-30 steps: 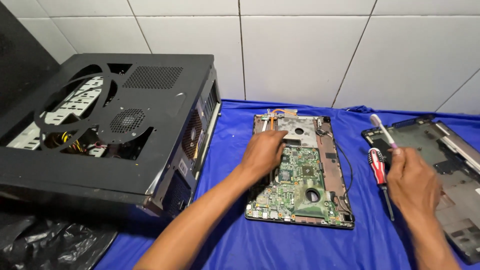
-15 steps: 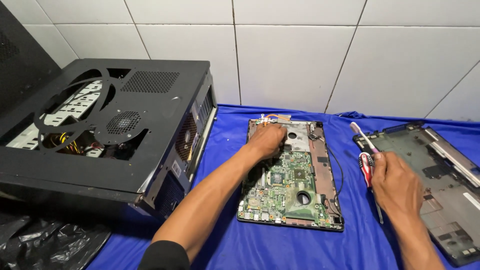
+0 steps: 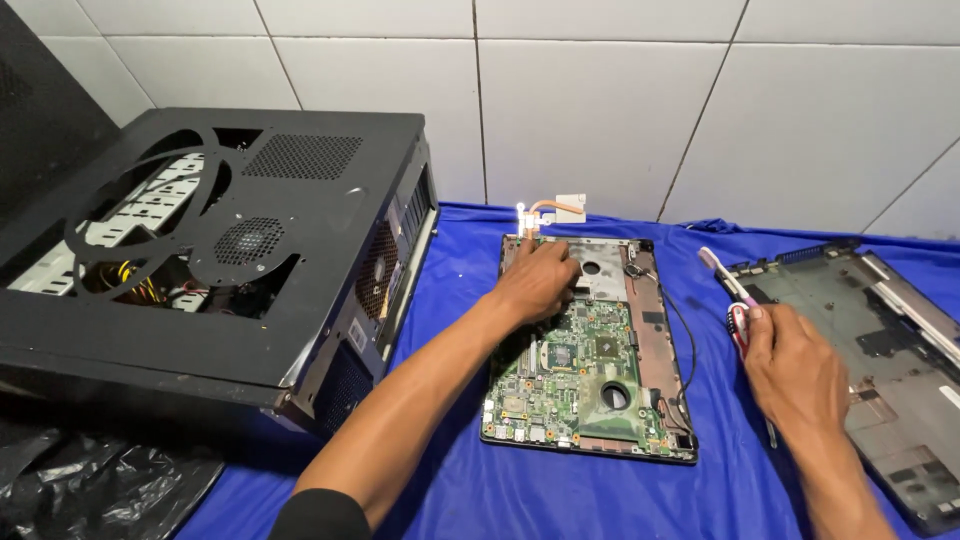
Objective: Cleaning a laptop motherboard with a toothbrush and manipulating internal components during a repair.
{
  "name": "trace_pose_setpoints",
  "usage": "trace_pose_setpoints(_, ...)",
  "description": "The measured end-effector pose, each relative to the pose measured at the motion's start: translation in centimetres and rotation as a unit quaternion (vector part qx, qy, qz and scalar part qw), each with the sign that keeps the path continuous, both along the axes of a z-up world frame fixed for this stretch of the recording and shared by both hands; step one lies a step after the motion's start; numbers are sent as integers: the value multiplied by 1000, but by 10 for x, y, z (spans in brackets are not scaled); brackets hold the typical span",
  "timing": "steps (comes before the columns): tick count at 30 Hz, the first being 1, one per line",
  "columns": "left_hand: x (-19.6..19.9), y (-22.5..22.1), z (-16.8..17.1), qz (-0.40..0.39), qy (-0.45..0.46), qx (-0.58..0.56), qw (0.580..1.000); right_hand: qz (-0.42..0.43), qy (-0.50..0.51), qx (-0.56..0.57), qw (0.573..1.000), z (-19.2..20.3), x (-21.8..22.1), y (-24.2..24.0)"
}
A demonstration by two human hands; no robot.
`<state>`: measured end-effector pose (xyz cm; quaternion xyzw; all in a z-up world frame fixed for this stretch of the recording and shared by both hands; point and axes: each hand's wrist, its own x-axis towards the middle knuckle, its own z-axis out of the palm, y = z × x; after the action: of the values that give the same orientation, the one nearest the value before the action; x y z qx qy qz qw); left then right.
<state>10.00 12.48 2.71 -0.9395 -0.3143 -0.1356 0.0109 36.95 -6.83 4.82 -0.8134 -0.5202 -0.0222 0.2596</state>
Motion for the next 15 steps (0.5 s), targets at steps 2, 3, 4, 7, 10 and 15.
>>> trace_pose_setpoints(2, 1, 0, -2, -21, -34, 34, 999, 0, -6, 0, 1000, -5, 2, 1)
trace_pose_setpoints(3, 1, -1, -3, -41, -67, 70, 994, 0, -12, 1, 1000, -6, 3, 2)
trace_pose_setpoints(4, 1, 0, 0, -39, -68, 69, 995, 2, -13, 0, 1000, -5, 2, 1)
trace_pose_setpoints(7, 2, -3, 14, -22, -57, 101, 993, 5, -14, -14, 1000, -3, 2, 1)
trace_pose_setpoints(10, -4, -28, 40, -46, -73, 135, 987, -5, -1, -18, 1000, -3, 1, 2)
trace_pose_setpoints(15, -32, -84, 71, -89, -109, 164, 976, 33, -26, -18, 999, -3, -6, 1)
